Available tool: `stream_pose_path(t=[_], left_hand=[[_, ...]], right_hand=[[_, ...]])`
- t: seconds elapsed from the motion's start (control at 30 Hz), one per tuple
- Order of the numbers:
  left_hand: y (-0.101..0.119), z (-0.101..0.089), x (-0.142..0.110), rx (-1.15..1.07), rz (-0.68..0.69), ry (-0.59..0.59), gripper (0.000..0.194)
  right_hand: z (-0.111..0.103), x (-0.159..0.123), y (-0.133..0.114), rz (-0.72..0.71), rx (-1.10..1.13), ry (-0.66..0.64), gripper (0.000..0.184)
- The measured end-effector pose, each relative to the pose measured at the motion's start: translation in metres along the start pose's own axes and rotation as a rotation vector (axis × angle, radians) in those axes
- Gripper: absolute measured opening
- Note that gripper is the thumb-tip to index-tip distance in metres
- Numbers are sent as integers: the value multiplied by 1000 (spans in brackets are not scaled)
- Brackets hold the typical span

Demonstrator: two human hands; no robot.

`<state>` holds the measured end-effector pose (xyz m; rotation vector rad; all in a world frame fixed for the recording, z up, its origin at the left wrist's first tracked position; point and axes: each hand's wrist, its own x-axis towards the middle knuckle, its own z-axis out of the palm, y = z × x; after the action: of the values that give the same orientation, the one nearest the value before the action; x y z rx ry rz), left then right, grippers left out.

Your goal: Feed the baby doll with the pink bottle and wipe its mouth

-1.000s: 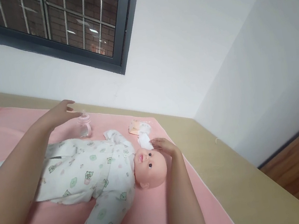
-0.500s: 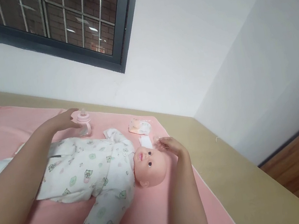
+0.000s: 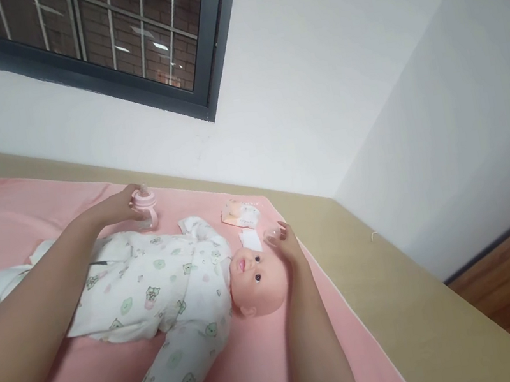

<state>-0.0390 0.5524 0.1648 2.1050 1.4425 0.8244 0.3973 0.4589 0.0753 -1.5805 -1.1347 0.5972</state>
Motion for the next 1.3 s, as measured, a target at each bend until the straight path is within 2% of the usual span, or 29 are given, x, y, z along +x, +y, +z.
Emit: stream_pose_path(t=[0.1, 0.2, 0.37, 0.5, 0.6, 0.67, 0.77, 0.93, 1.03, 1.13, 1.3], left_hand=[[2, 2, 4, 42, -19, -30, 86], [-1, 8, 10, 94, -35, 5, 93], [-5, 15, 12, 148, -58, 67, 91], [-1, 12, 10, 147, -76, 137, 92], [10, 4, 6, 133, -97, 225, 84], [22, -3, 0, 102, -82, 229, 77], [45, -11, -10, -51, -31, 168, 69], [79, -4, -18, -265, 51, 83, 59], [96, 8, -22, -224, 180, 57, 53], [113, 19, -31, -151, 309, 55, 49], [138, 27, -52, -131, 419, 39, 43]], right_hand=[[3, 0, 3, 23, -87, -8, 78], [4, 2, 3, 14, -167, 2, 76], [5, 6, 4, 12, -222, 16, 74], [7, 3, 0, 44, -179, 46, 73], [10, -3, -13, 40, -29, 100, 69], [8, -5, -26, 8, 111, 71, 61], [1, -5, -54, -40, 232, -15, 51], [-6, -14, -120, -229, 200, -63, 59], [8, -35, -162, -383, 240, -117, 62], [29, -60, -192, -500, 265, -220, 64], [52, -89, -212, -610, 178, -274, 64]])
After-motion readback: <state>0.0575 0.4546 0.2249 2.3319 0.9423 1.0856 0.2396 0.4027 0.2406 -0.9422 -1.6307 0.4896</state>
